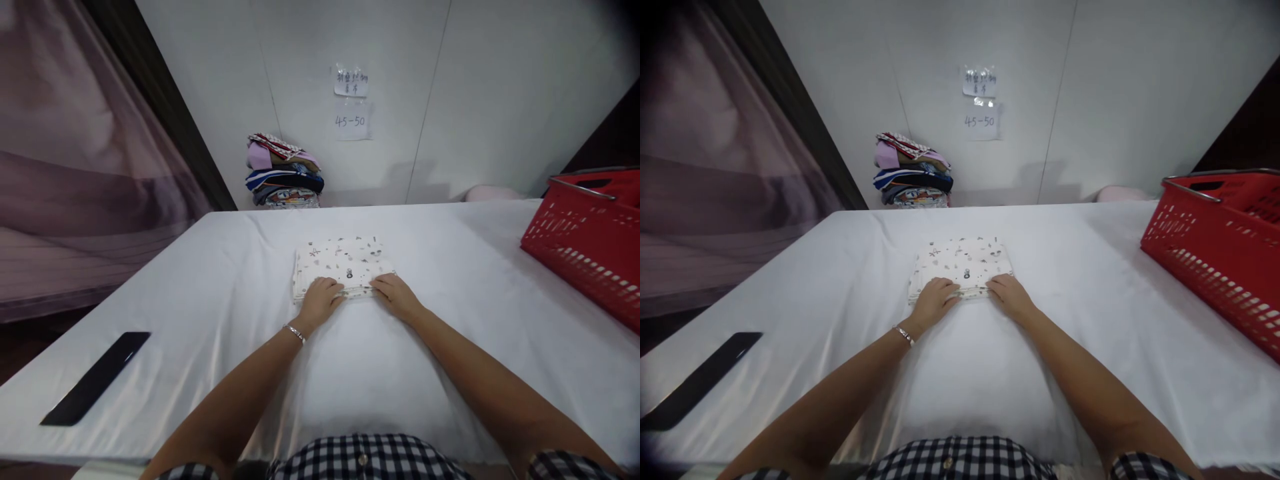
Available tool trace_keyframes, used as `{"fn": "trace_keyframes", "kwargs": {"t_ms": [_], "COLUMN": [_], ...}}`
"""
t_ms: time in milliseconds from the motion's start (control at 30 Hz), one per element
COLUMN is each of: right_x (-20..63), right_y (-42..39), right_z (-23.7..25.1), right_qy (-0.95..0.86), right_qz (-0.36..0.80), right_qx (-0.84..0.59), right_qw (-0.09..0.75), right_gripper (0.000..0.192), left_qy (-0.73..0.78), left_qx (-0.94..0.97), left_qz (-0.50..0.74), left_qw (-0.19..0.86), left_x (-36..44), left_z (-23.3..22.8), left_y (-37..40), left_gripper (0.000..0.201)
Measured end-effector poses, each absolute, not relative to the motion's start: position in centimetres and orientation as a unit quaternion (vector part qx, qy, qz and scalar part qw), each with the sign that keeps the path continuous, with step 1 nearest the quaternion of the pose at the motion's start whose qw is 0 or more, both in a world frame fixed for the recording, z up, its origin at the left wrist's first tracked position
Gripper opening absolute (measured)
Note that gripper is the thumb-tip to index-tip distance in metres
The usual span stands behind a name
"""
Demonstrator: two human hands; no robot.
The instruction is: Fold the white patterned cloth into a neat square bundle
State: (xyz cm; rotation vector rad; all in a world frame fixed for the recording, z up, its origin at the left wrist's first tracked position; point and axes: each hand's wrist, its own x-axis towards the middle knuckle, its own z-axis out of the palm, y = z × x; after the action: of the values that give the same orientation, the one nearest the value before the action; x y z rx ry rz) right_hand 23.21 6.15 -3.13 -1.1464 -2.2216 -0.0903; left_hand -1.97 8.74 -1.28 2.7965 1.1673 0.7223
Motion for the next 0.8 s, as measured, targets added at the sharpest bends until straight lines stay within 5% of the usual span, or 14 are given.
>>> {"fn": "trace_keyframes", "kwargs": {"t_ms": [800], "right_x": [23.73], "right_y": [6.19], "right_z": [-3.38], "right_qy": [-0.814], "right_qz": [-0.037], "right_qx": [-0.476], "right_qw": [0.332], "right_gripper": [0.024], "left_qy": [0.415], "left_qx": [0.859], "left_qz": [0.296], "left_qw": [0.048], "left_x": [-1.63], "left_z": [-1.94], "left_y": [8.78], "left_gripper": [0.020]}}
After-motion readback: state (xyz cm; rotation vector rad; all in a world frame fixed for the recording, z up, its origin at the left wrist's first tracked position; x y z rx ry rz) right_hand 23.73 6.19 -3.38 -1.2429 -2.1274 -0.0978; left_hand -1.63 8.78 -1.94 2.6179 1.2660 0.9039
